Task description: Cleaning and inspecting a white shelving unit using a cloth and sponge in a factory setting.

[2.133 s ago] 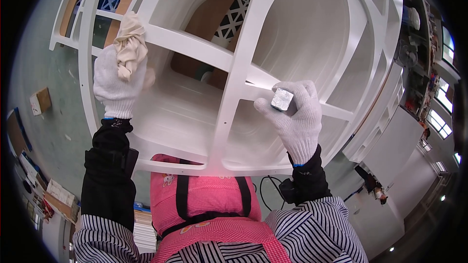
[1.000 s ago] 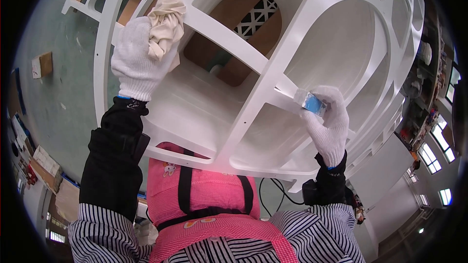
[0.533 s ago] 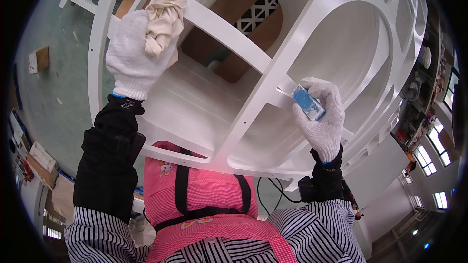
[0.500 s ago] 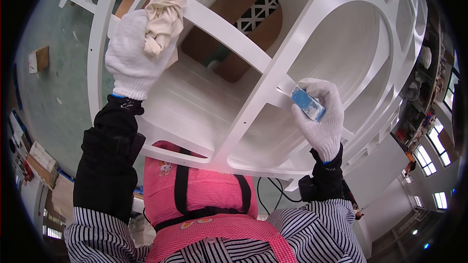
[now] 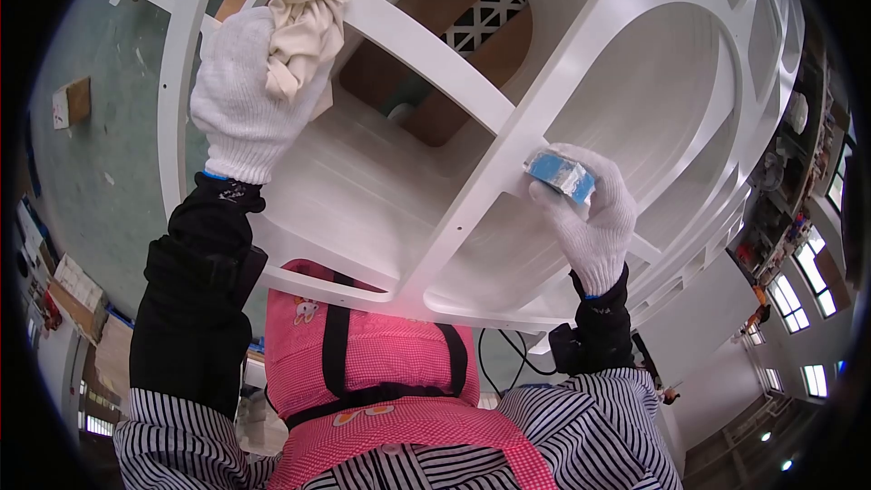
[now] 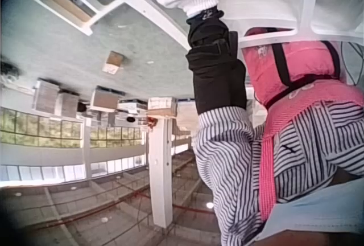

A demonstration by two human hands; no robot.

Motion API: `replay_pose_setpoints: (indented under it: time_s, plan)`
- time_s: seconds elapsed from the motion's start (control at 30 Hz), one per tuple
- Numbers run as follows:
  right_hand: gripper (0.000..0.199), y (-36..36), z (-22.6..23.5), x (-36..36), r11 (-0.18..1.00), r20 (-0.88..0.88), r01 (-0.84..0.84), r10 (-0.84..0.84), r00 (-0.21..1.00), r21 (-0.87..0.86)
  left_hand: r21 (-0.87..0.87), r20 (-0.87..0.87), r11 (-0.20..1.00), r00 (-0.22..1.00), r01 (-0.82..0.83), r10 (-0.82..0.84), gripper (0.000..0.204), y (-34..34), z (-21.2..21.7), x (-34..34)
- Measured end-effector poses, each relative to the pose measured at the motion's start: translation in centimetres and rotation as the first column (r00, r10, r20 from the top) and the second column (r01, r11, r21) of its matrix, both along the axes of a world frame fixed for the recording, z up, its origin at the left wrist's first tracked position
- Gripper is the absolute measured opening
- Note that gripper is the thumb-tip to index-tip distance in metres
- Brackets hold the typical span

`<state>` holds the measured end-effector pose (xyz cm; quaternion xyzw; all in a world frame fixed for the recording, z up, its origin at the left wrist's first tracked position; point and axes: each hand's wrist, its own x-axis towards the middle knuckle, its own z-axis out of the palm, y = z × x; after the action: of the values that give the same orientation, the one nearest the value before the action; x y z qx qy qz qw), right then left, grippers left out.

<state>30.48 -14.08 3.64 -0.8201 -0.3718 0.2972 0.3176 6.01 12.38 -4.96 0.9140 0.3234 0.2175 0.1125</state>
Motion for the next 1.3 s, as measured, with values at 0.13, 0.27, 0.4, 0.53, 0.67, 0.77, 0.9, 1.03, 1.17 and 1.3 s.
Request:
replay_pose_setpoints:
  time_s: [0.13,0.27,0.4,0.53,0.67,0.77,0.9,1.03,1.17,1.3]
  plan:
    - [0.04,0.1,0.2,0.2,0.999,0.029,-0.028,0.029,0.999,-0.029,-0.042,0.009,0.999,1.0,0.014,-0.014,0.052,0.2,-0.1,-0.3]
    - [0.039,-0.2,0.4,0.2,0.998,0.064,-0.043,0.046,0.997,-0.049,-0.034,-0.038,0.999,0.999,0.004,-0.005,0.054,0.1,-0.8,-0.9]
    - [0.039,0.1,0.3,0.0,1.0,0.048,-0.013,0.014,0.999,-0.02,-0.066,-0.02,0.998,1.0,0.002,-0.004,0.057,0.0,-0.6,-0.4]
    - [0.038,-0.4,0.2,0.1,0.998,0.081,-0.032,0.036,0.996,-0.048,-0.023,-0.014,1.0,1.0,0.006,-0.007,0.055,0.1,-0.1,-0.3]
    - [0.036,-0.6,0.1,-0.3,0.998,-0.016,0.058,-0.058,0.998,-0.022,-0.013,0.005,1.0,1.0,-0.002,0.002,0.051,0.0,0.4,0.2]
    - [0.035,0.0,-0.1,-0.8,0.999,0.028,0.038,-0.039,0.999,0.026,-0.003,0.029,1.0,1.0,0.008,-0.008,0.051,0.1,0.6,0.5]
    - [0.036,-0.4,0.0,-0.8,0.998,-0.007,0.063,-0.063,0.998,0.008,-0.005,-0.013,1.0,1.0,-0.005,0.005,0.052,0.2,0.0,-0.2]
    - [0.038,-0.8,-0.2,-0.5,0.998,0.026,0.065,-0.065,0.998,-0.008,-0.008,0.019,1.0,1.0,-0.015,0.015,0.051,-0.1,0.4,0.3]
    - [0.038,0.1,0.0,-0.7,0.998,0.008,0.047,-0.047,0.999,0.044,-0.007,-0.016,1.0,1.0,0.001,-0.001,0.052,0.2,0.0,0.0]
    - [0.037,-0.8,-0.1,-0.4,1.0,0.025,0.025,-0.025,0.999,0.003,-0.048,-0.009,0.999,1.0,0.015,-0.016,0.053,0.0,0.1,-0.1]
